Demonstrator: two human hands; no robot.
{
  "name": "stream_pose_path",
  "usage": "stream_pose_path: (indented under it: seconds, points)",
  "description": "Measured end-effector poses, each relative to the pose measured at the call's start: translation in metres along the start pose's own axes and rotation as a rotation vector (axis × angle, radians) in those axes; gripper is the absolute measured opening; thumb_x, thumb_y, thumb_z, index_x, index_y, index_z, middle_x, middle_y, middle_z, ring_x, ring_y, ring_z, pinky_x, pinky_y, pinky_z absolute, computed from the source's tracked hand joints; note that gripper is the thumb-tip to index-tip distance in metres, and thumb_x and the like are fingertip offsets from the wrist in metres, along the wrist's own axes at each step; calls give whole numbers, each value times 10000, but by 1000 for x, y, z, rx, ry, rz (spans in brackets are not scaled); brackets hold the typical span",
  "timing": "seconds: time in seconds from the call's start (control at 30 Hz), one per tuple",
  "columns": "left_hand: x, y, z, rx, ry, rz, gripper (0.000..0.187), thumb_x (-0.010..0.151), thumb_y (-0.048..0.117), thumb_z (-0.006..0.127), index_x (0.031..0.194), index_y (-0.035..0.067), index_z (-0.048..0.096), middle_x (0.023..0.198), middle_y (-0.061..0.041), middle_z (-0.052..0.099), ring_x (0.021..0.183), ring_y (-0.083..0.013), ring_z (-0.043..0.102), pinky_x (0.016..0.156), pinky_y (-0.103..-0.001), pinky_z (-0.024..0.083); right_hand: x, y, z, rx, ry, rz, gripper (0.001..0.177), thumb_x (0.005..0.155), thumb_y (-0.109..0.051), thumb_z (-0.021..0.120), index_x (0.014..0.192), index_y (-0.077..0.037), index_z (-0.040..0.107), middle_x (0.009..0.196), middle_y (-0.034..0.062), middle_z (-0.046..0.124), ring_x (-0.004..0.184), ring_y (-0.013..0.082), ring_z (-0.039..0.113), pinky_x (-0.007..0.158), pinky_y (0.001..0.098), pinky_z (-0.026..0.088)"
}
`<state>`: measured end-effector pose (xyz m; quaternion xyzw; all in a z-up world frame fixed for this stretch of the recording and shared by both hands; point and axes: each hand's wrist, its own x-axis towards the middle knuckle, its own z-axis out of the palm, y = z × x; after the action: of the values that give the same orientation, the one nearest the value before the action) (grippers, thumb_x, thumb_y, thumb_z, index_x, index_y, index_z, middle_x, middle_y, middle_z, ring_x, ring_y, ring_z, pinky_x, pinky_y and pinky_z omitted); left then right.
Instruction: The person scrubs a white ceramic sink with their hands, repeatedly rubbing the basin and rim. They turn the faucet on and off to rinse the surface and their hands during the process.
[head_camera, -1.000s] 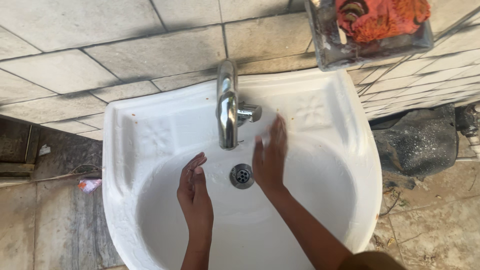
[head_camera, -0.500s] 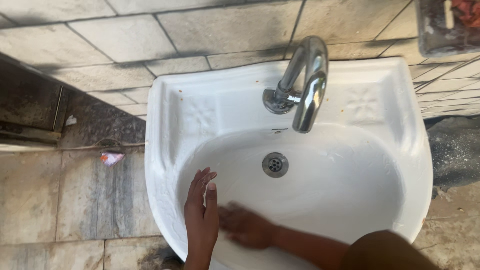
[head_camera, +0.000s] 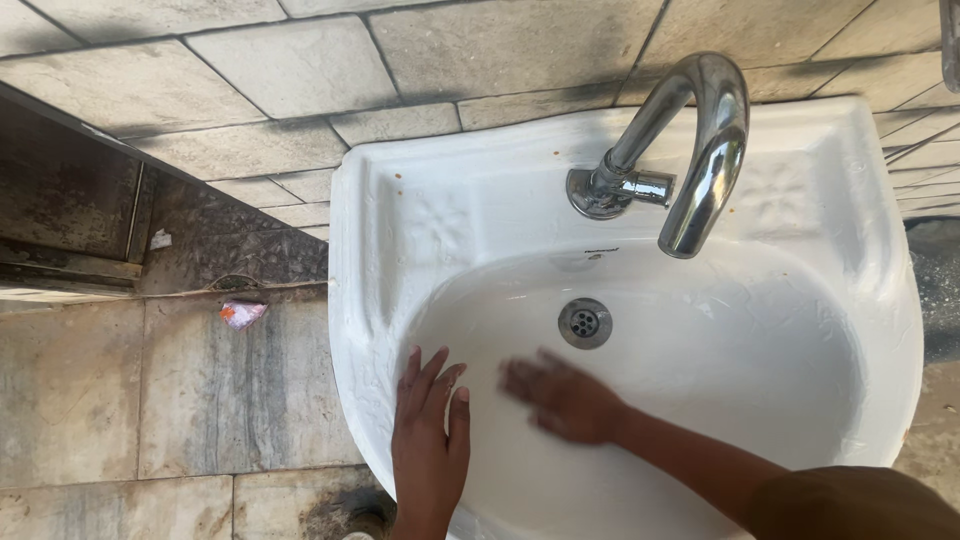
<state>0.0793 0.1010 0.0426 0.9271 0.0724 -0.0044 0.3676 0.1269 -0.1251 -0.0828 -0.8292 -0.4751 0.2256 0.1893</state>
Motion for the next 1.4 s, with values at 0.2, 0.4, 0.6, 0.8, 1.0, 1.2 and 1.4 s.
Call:
stream_pose_path:
  seconds: [0.2, 0.4, 0.6, 0.8, 1.0, 1.2, 1.4]
  points:
    - [-3, -1, 37, -12, -212, -3, 434, 1034, 315, 487, 1332, 35, 630, 1514, -189, 508, 1489, -384, 330, 1166, -509, 309, 37, -61, 22, 376, -59, 232, 645, 1048, -408, 434, 1581, -79, 277, 1682, 148, 213, 1601, 325, 123, 1307, 539, 52]
    - [-3, 8, 69, 32, -466, 88, 497, 1028, 372, 494, 1394, 45, 574, 1539, -232, 450, 1486, -395, 311, 1174, -507, 292, -156, -12, -44, 136, -829, 451, 686, 1060, -551, 258, 1670, -275, 105, 1749, 74, -38, 1613, 274, -49, 1286, 520, 0]
    - [-4, 36, 87, 8, -553, 148, 522, 1042, 400, 480, 1399, 26, 558, 1532, -243, 452, 1489, -409, 329, 1173, -506, 303, -130, 42, -27, -256, -93, 642, 708, 978, -476, 451, 1564, -117, 282, 1688, 147, 163, 1554, 304, 131, 1249, 510, 101]
    - [-7, 34, 91, 2, -571, 155, 563, 1053, 433, 456, 1419, 14, 541, 1542, -253, 438, 1486, -417, 324, 1170, -502, 315, -137, -13, -20, 299, -663, 291, 630, 1098, -445, 362, 1648, -188, 195, 1728, 131, 31, 1589, 317, -30, 1248, 547, 9]
    - [-3, 33, 85, -23, -582, 61, 564, 1045, 443, 448, 1425, 37, 539, 1563, -216, 422, 1509, -389, 287, 1179, -492, 293, -119, 107, -56, -413, 155, 577, 663, 958, -347, 509, 1553, -112, 335, 1640, 104, 307, 1510, 245, 272, 1246, 498, 169]
    - [10, 29, 52, -297, -181, -101, 514, 1042, 360, 434, 1405, 32, 590, 1501, -190, 550, 1481, -346, 421, 1150, -445, 385, 127, -28, 43, -249, 765, 942, 737, 1061, -430, 397, 1596, 49, 227, 1679, 257, 184, 1558, 339, 166, 1245, 453, 148]
    - [26, 37, 19, -341, 85, 8, 477, 1079, 303, 383, 1348, -11, 622, 1451, -182, 616, 1504, -365, 421, 1119, -454, 424, 145, 35, -44, -119, 369, 500, 543, 1048, -370, 428, 1458, -14, 426, 1521, 189, 399, 1435, 301, 337, 1165, 418, 280]
